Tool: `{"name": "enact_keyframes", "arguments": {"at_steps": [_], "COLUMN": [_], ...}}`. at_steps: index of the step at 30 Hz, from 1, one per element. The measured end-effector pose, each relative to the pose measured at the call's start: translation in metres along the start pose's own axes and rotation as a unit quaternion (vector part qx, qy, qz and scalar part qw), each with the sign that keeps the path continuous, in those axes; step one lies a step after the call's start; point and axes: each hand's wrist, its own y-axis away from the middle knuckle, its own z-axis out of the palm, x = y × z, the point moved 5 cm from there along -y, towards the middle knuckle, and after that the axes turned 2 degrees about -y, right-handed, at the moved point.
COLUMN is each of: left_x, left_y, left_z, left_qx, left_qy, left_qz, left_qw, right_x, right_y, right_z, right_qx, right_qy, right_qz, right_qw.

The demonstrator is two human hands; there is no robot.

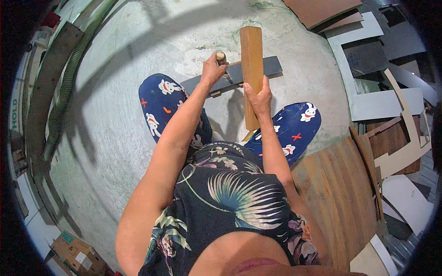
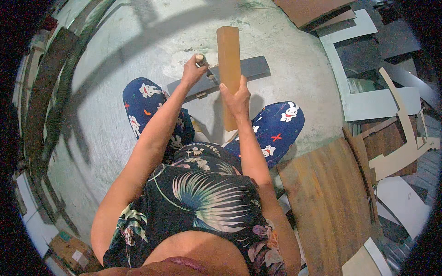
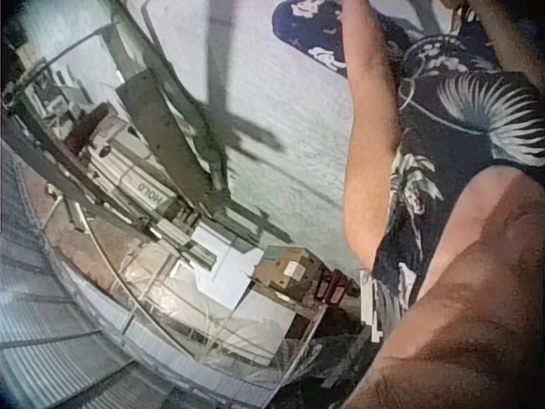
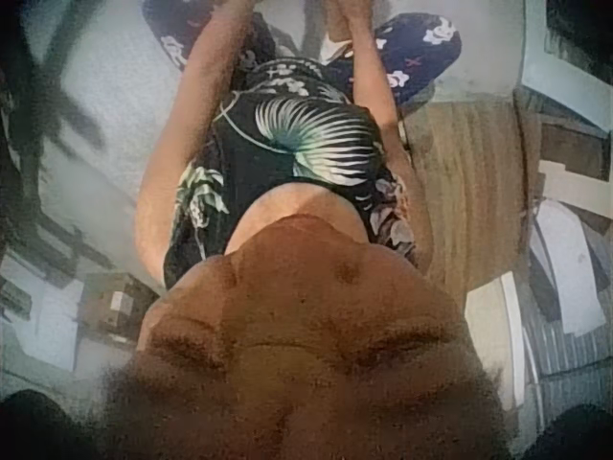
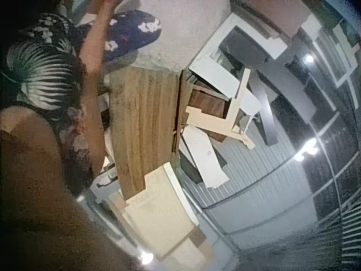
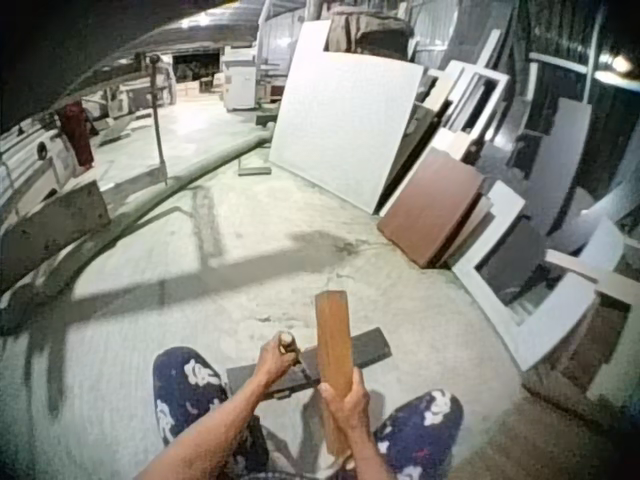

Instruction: Marking and aligning wooden pieces for assembly in a manufacturing environment.

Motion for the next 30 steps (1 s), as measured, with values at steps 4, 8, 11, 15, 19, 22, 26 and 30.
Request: {"name": "enact_keyframes", "arguments": {"at_steps": [4,8,11,15,19,22,26,30], "left_x": [-0.007,-0.002,-0.002,0.0,-0.002,-0.006,-0.001,-0.004], "left_y": [0.002,0.004,0.006,0.008,0.008,0.007,0.009,0.007], "left_z": [0.004,0.006,0.008,0.008,0.009,0.01,0.011,0.014], "left_qx": [0.029,0.015,0.008,0.025,0.029,0.027,0.016,0.003], "left_qy": [-0.006,-0.007,0.013,0.013,0.022,0.003,0.025,0.014], "left_qz": [0.004,-0.003,-0.002,0.003,-0.001,0.002,-0.021,-0.021], "left_qw": [1.0,1.0,1.0,1.0,0.999,1.0,0.999,1.0], "right_x": [-0.001,0.002,0.002,0.005,0.003,0.002,0.002,-0.005], "right_y": [0.0,0.001,0.001,0.0,-0.001,-0.001,-0.001,-0.002], "right_z": [0.002,0.002,0.002,0.002,0.002,0.003,0.001,0.001], "right_qx": [0.001,0.01,0.008,0.008,0.001,-0.002,0.005,-0.005], "right_qy": [-0.003,0.002,0.001,-0.008,-0.016,-0.011,-0.004,-0.02], "right_qz": [-0.018,-0.026,-0.025,-0.027,-0.025,-0.023,-0.029,-0.03], "right_qw": [1.0,1.0,1.0,1.0,1.0,1.0,1.0,0.999]}}
